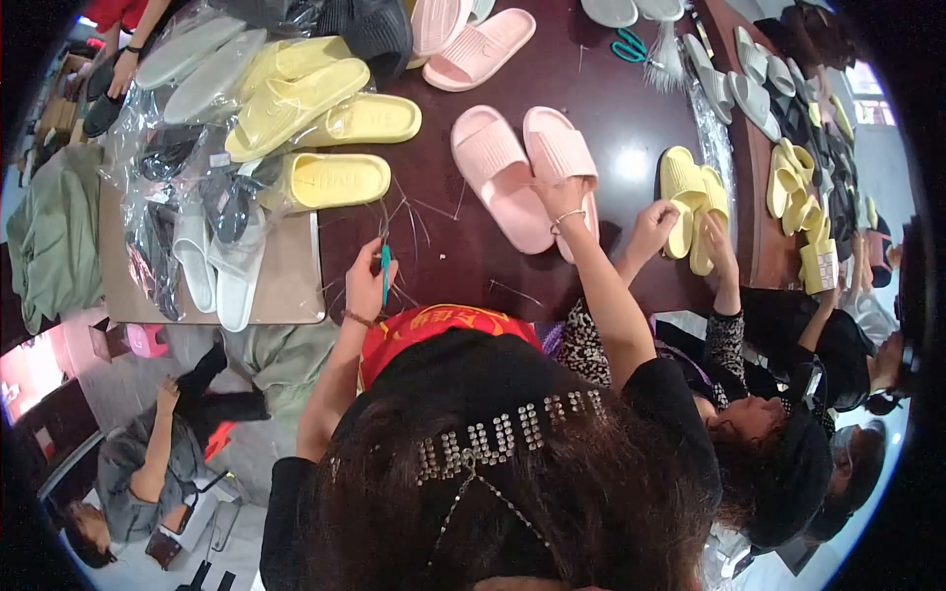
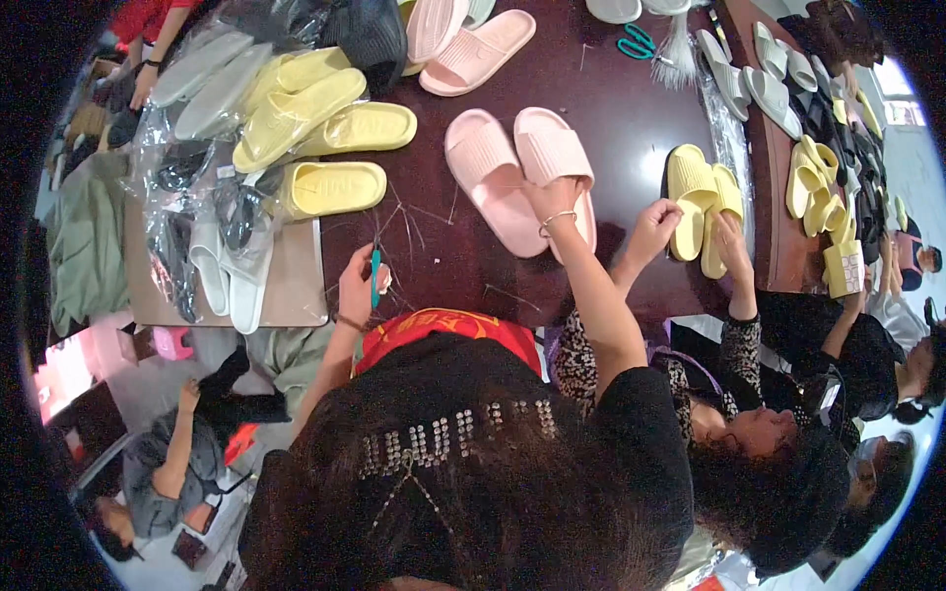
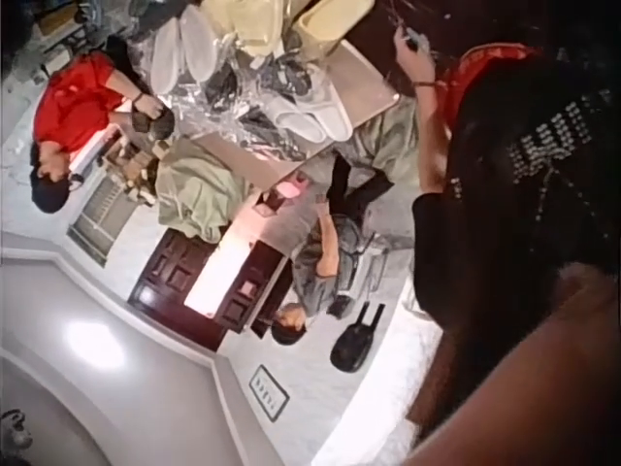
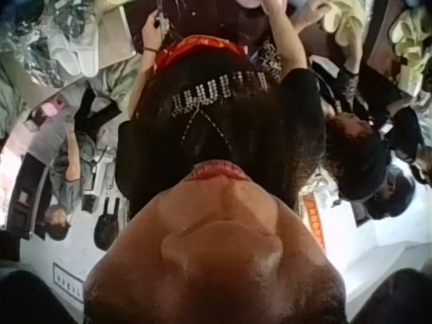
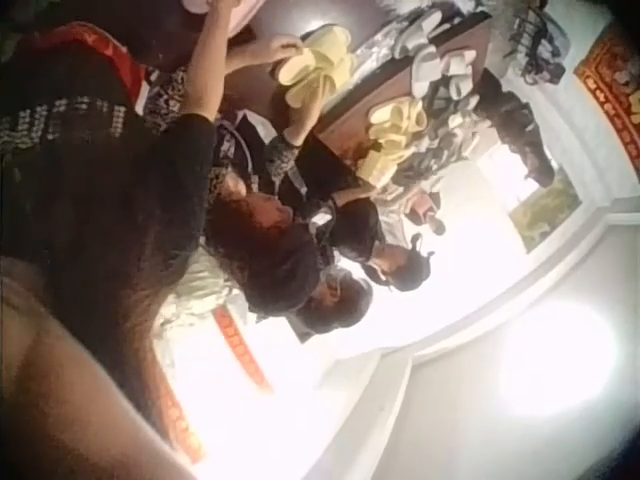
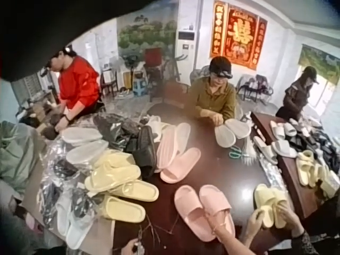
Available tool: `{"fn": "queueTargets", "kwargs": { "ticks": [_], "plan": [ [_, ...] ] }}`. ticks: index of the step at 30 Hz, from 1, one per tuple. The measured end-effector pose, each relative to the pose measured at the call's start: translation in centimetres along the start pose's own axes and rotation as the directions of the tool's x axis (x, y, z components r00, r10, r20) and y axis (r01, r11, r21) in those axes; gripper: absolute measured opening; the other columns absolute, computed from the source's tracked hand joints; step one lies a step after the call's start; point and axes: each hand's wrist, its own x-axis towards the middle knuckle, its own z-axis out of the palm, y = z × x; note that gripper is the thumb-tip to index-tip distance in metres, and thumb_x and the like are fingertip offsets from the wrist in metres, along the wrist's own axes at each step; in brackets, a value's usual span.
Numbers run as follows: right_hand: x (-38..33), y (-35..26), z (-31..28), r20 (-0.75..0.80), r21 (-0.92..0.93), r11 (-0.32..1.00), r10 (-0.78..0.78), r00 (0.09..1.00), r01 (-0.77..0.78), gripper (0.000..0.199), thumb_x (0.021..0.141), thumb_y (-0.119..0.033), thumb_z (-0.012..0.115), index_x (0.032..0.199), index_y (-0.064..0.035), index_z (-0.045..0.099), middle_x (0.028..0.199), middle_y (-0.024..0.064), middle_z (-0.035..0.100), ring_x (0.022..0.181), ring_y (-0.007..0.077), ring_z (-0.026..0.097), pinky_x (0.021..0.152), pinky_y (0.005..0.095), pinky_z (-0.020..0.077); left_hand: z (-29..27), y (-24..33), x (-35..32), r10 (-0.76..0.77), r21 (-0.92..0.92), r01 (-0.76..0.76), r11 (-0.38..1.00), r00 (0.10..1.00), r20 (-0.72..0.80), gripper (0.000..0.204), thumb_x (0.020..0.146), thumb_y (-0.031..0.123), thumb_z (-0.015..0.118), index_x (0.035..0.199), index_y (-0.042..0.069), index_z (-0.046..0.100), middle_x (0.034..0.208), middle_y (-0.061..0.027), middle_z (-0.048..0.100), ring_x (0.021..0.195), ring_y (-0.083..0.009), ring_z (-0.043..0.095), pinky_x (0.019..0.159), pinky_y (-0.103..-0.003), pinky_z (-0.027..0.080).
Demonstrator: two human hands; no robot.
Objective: Trimming excess material from slippers and inspecting them for quality.
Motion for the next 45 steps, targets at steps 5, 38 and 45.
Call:
{"fn": "queueTargets", "kwargs": {
  "ticks": [5,38,45],
  "plan": [
    [1.5,-2.8,-3.5,0.483,-0.198,0.974,0.194,0.854,-0.109,0.071,0.059,-0.051,0.065,0.098,0.0074,0.053,0.103,0.0248,0.051,0.103,0.0345,0.044,0.096,0.0382,0.0229,-0.4,4.8,0.7,-0.089,-0.016,0.089,0.996,0.996,0.018,0.040,0.072,0.008,0.063,0.109,0.002,0.048,0.077,-0.0076,0.059,0.070,-0.0123,0.054,0.064,-0.027,0.045],
    [-7.2,-6.1,-3.4,-0.323,-0.103,0.766,-0.629,0.707,0.635,0.039,0.071,-0.025,0.051,0.105,-0.0060,0.054,0.121,0.0155,0.041,0.119,0.0377,0.028,0.096,0.0571,0.0083,4.0,18.7,1.0,0.265,-0.629,0.305,0.715,0.714,0.648,0.046,0.080,0.020,0.050,0.120,0.001,0.036,0.095,-0.0149,0.056,0.082,-0.0217,0.058,0.069,-0.033,0.049],
    [-8.5,-5.9,-3.6,-0.331,-0.166,0.694,-0.708,0.624,0.700,0.041,0.072,-0.022,0.053,0.109,-0.0064,0.051,0.122,0.0159,0.040,0.118,0.0359,0.030,0.098,0.0554,0.0078,2.9,18.5,1.5,0.253,-0.651,0.284,0.704,0.756,0.604,0.045,0.080,0.022,0.051,0.117,0.000,0.038,0.088,-0.0120,0.057,0.074,-0.0177,0.059,0.064,-0.028,0.049]
  ]
}}
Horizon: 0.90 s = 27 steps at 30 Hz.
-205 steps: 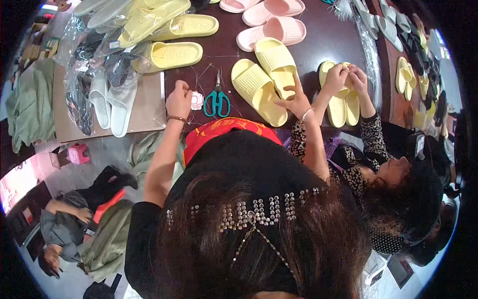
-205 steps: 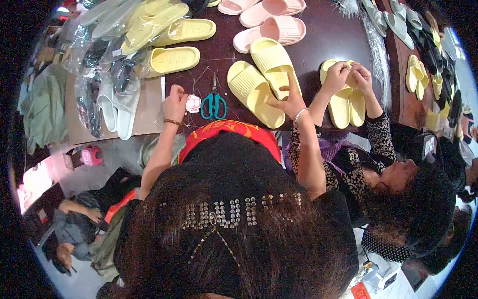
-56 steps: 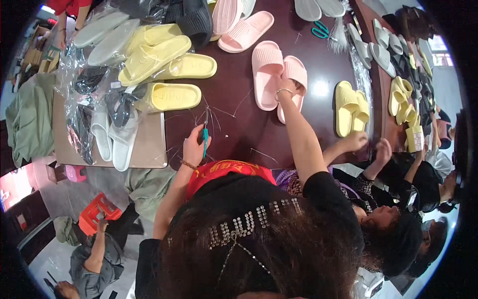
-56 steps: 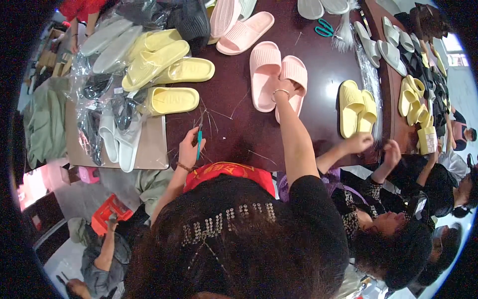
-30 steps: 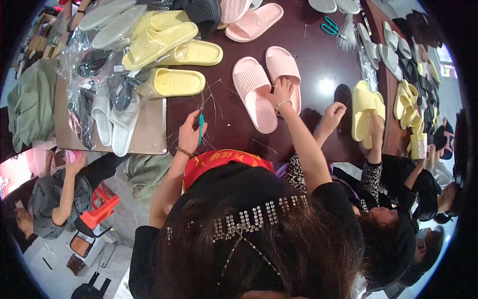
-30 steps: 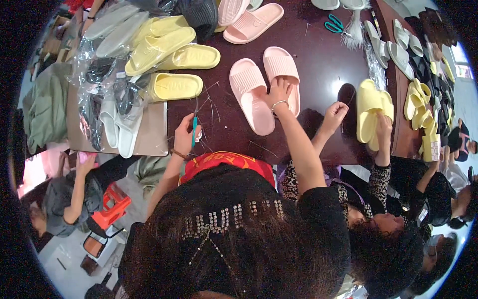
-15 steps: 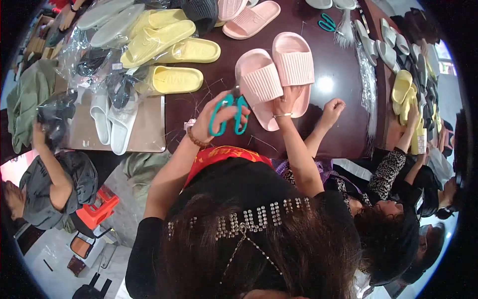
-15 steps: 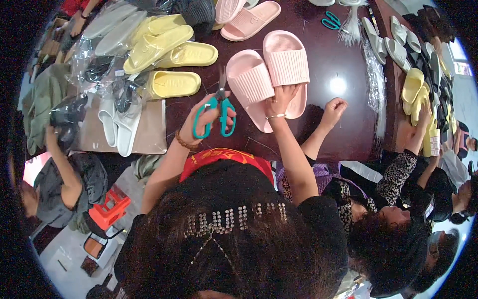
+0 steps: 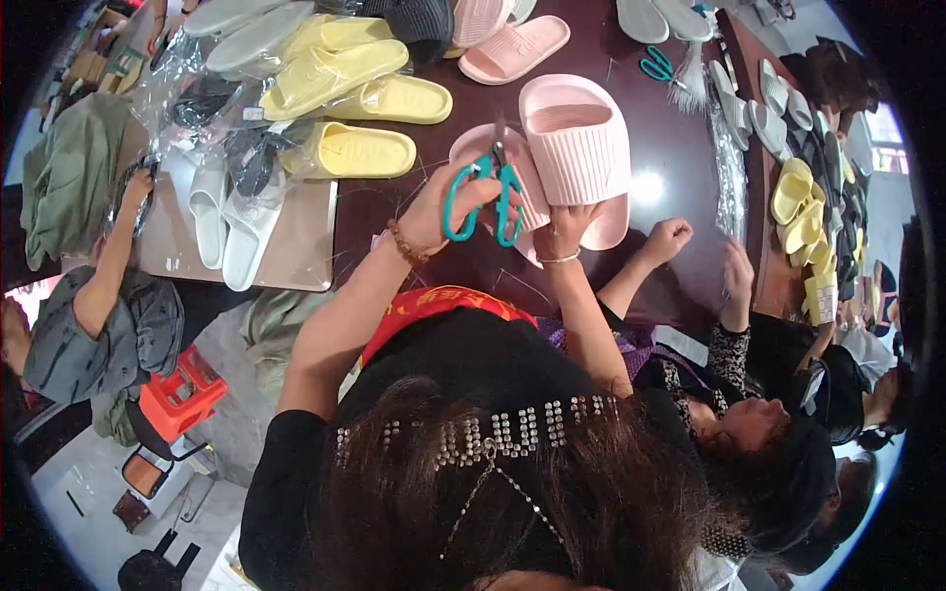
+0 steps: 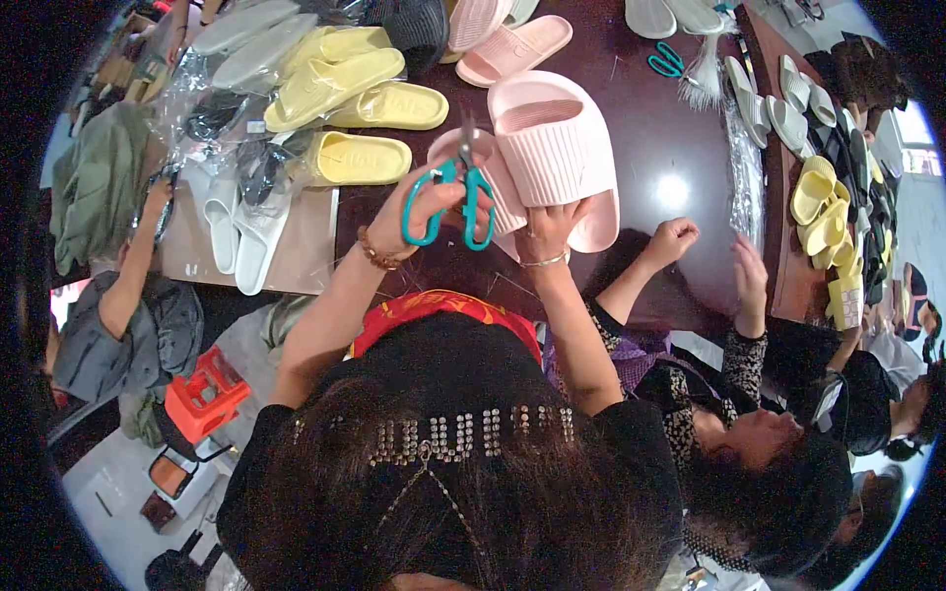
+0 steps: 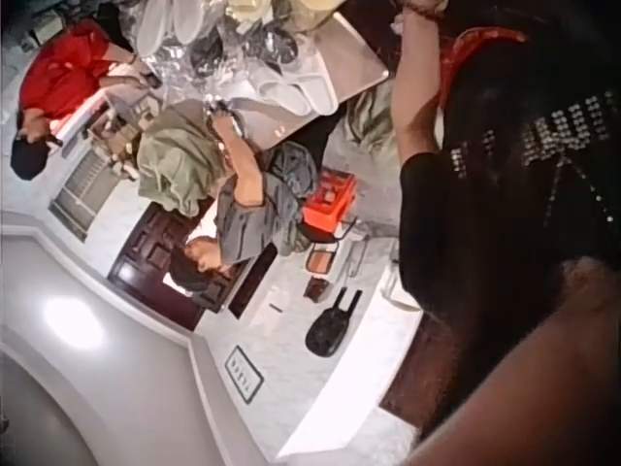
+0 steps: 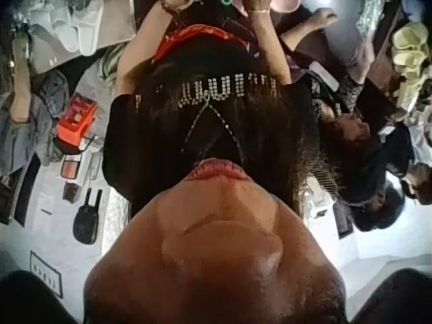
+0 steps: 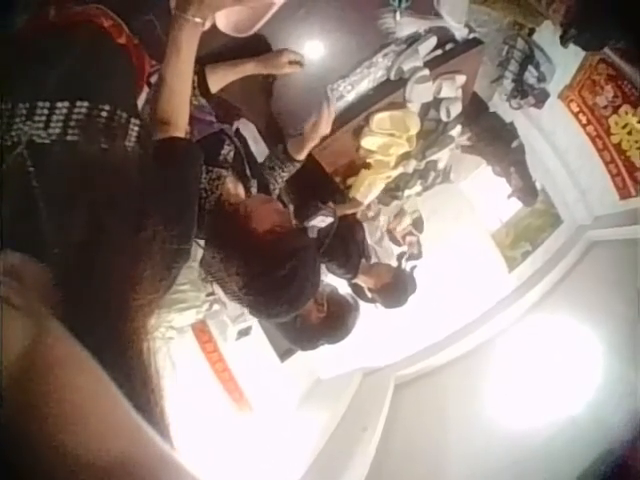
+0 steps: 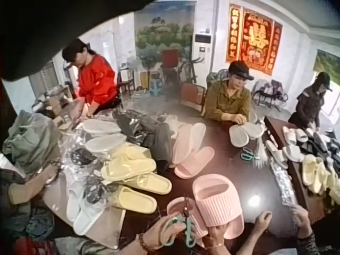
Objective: Trimming excess material from slippers and inspecting them for quality.
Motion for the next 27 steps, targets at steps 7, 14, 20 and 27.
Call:
{"fn": "queueTargets", "kwargs": {
  "ticks": [7,14,20,27],
  "plan": [
    [0.3,1.1,-0.5,0.167,-0.236,0.966,0.143,0.976,-0.101,0.042,0.065,-0.012,0.052,0.107,-0.0024,0.050,0.118,0.0169,0.042,0.116,0.0363,0.031,0.099,0.0576,0.0027,-5.0,-1.3,-1.2,0.374,0.382,-0.225,0.896,0.846,-0.380,0.036,0.077,0.022,0.056,0.105,0.001,0.047,0.080,-0.0114,0.057,0.066,-0.0174,0.058,0.055,-0.028,0.048],
    [2.1,1.3,-1.1,0.156,-0.309,0.920,0.298,0.942,-0.240,0.044,0.058,-0.003,0.049,0.102,-0.0005,0.052,0.116,0.0156,0.043,0.116,0.0372,0.029,0.098,0.0586,-0.0006,-7.0,-12.3,-0.7,0.175,0.908,0.402,-0.118,0.908,-0.380,0.032,0.073,0.033,0.057,0.086,0.004,0.054,0.078,-0.0161,0.061,0.076,-0.0324,0.059,0.064,-0.041,0.047],
    [2.0,1.5,-1.2,0.287,-0.416,0.881,0.364,0.886,-0.227,0.035,0.062,-0.010,0.052,0.096,-0.0010,0.054,0.114,0.0133,0.045,0.115,0.0378,0.030,0.097,0.0603,0.0001,-3.4,-8.7,0.8,0.278,0.964,0.186,-0.191,0.952,-0.129,0.022,0.074,0.022,0.056,0.088,0.005,0.054,0.078,-0.0120,0.057,0.072,-0.0290,0.057,0.062,-0.039,0.045],
    [0.9,-1.0,0.8,0.208,-0.335,0.939,0.156,0.966,-0.079,0.026,0.067,-0.015,0.050,0.088,-0.0014,0.057,0.108,0.0119,0.048,0.110,0.0357,0.036,0.095,0.0633,0.0014,2.3,-5.2,3.5,0.549,0.825,-0.274,-0.495,0.637,0.541,0.018,0.071,0.015,0.057,0.087,0.009,0.056,0.070,-0.0058,0.050,0.066,-0.0194,0.051,0.059,-0.031,0.042]
  ]
}}
